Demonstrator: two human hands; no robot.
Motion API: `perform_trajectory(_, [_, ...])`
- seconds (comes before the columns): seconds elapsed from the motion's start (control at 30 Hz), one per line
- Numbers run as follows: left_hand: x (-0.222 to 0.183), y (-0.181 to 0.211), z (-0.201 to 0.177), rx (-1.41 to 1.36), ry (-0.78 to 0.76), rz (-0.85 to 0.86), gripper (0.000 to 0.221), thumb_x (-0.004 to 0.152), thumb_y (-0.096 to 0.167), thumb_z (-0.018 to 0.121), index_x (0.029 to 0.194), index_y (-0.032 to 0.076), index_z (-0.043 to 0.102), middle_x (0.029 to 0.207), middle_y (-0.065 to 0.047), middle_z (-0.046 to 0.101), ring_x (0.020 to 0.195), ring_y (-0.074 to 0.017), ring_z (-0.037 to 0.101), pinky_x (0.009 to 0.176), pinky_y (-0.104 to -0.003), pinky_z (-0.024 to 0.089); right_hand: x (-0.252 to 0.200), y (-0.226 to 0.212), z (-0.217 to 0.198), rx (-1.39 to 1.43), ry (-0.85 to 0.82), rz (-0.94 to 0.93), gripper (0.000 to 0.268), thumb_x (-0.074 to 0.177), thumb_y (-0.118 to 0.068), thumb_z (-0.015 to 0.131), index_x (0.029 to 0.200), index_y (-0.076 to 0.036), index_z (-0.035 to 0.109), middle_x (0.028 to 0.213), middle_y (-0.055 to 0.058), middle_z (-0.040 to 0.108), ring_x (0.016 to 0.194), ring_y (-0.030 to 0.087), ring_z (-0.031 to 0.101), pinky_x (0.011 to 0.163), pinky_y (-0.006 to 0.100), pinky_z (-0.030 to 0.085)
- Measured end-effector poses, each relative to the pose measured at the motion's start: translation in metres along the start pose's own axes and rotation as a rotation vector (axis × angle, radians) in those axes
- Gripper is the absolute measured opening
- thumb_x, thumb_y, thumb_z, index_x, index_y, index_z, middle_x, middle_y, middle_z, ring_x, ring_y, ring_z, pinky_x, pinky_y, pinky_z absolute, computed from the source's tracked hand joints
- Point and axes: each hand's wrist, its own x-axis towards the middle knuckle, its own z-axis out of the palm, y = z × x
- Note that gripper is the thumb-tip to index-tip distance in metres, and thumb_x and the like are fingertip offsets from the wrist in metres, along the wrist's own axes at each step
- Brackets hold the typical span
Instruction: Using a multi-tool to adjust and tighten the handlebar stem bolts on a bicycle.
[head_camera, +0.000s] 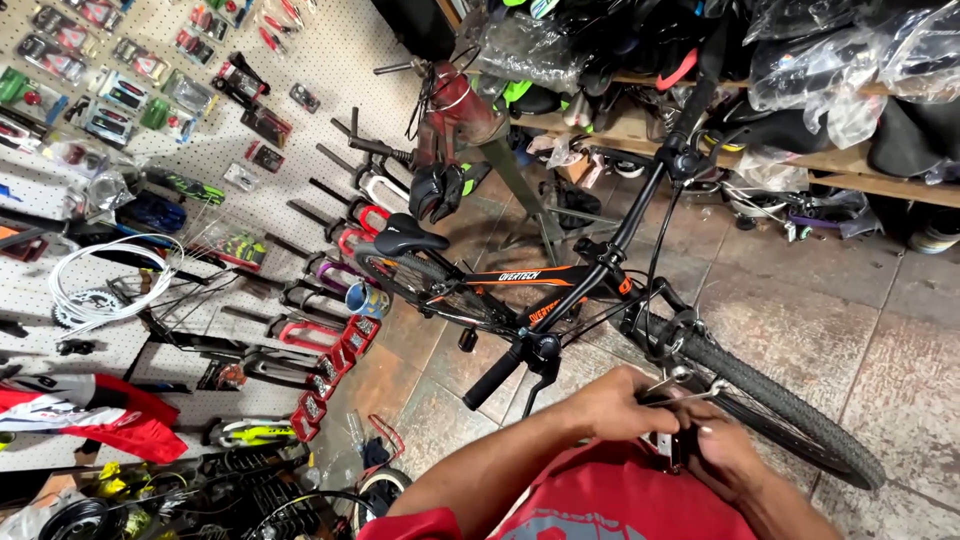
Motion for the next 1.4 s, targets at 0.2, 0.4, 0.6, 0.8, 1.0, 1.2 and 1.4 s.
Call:
perform_trajectory(0.2, [-0.009,-0.022,0.015,-0.277,0.134,0.000,0.011,0.088,0.012,0.068,0.097,0.012,0.075,0.086,0.002,0.072,0.077,-0.0055,0.063,0.071,-0.022,0.052,-0.032,-0.048,0.036,0.109,0.066,0.291,0.019,0.098,0.006,0.053,0.113,0.009,0.065,0.098,0.033,0.069,0.083,0.043,0.067,0.074,0.053,0.055])
perform_trajectory(0.4, [-0.018,0.003,0.013,-0.160,0.346,-0.011,0.035,0.086,0.046,0.081,0.083,0.020,0.057,0.074,0.008,0.050,0.071,-0.0057,0.044,0.063,-0.025,0.034,-0.050,-0.073,0.046,-0.211,-0.041,0.261,0.041,0.091,0.004,0.058,0.128,0.004,0.074,0.117,0.028,0.078,0.096,0.036,0.067,0.083,0.042,0.047])
perform_trajectory(0.6, [-0.019,-0.004,0.009,-0.109,0.346,0.060,0.029,0.092,0.037,0.076,0.110,0.014,0.074,0.103,0.001,0.076,0.095,-0.0083,0.067,0.089,-0.026,0.054,-0.051,-0.070,0.043,-0.153,-0.201,0.069,0.051,0.085,0.006,0.070,0.136,0.006,0.069,0.118,0.024,0.079,0.098,0.033,0.071,0.087,0.043,0.054])
perform_trajectory(0.8, [-0.020,-0.020,0.013,0.026,0.322,0.291,0.021,0.101,0.034,0.072,0.095,0.014,0.072,0.084,0.008,0.065,0.082,-0.0025,0.055,0.073,-0.026,0.049,-0.037,-0.051,0.022,-0.113,-0.275,0.249,0.044,0.081,-0.002,0.072,0.124,0.008,0.073,0.116,0.028,0.081,0.100,0.037,0.076,0.091,0.046,0.057])
perform_trajectory(1.0, [-0.015,-0.045,-0.017,0.014,0.558,0.051,0.034,0.082,0.035,0.094,0.095,0.008,0.079,0.063,-0.011,0.071,0.058,-0.0161,0.068,0.058,-0.031,0.053,-0.025,-0.073,0.034,-0.199,-0.478,0.029,0.023,0.096,-0.019,0.069,0.102,0.004,0.067,0.057,0.017,0.062,0.040,0.026,0.058,0.043,0.038,0.047])
perform_trajectory(1.2, [-0.050,-0.063,-0.100,-0.023,0.725,-0.019,0.031,0.096,0.033,0.078,0.111,0.006,0.082,0.079,-0.020,0.079,0.075,-0.0238,0.072,0.075,-0.042,0.060,0.028,-0.099,0.056,-0.743,-0.003,-0.040,0.067,0.101,-0.064,0.050,0.155,-0.025,0.051,0.100,0.021,0.074,0.102,0.035,0.073,0.096,0.055,0.055])
perform_trajectory(1.4, [-0.063,-0.100,-0.165,0.000,0.886,0.223,0.023,0.101,0.026,0.076,0.106,0.004,0.080,0.075,-0.010,0.073,0.075,-0.0151,0.063,0.074,-0.035,0.056,0.101,-0.106,0.064,-0.942,0.055,-0.366,0.056,0.092,-0.042,0.078,0.137,-0.017,0.055,0.112,0.024,0.070,0.111,0.045,0.069,0.096,0.057,0.052])
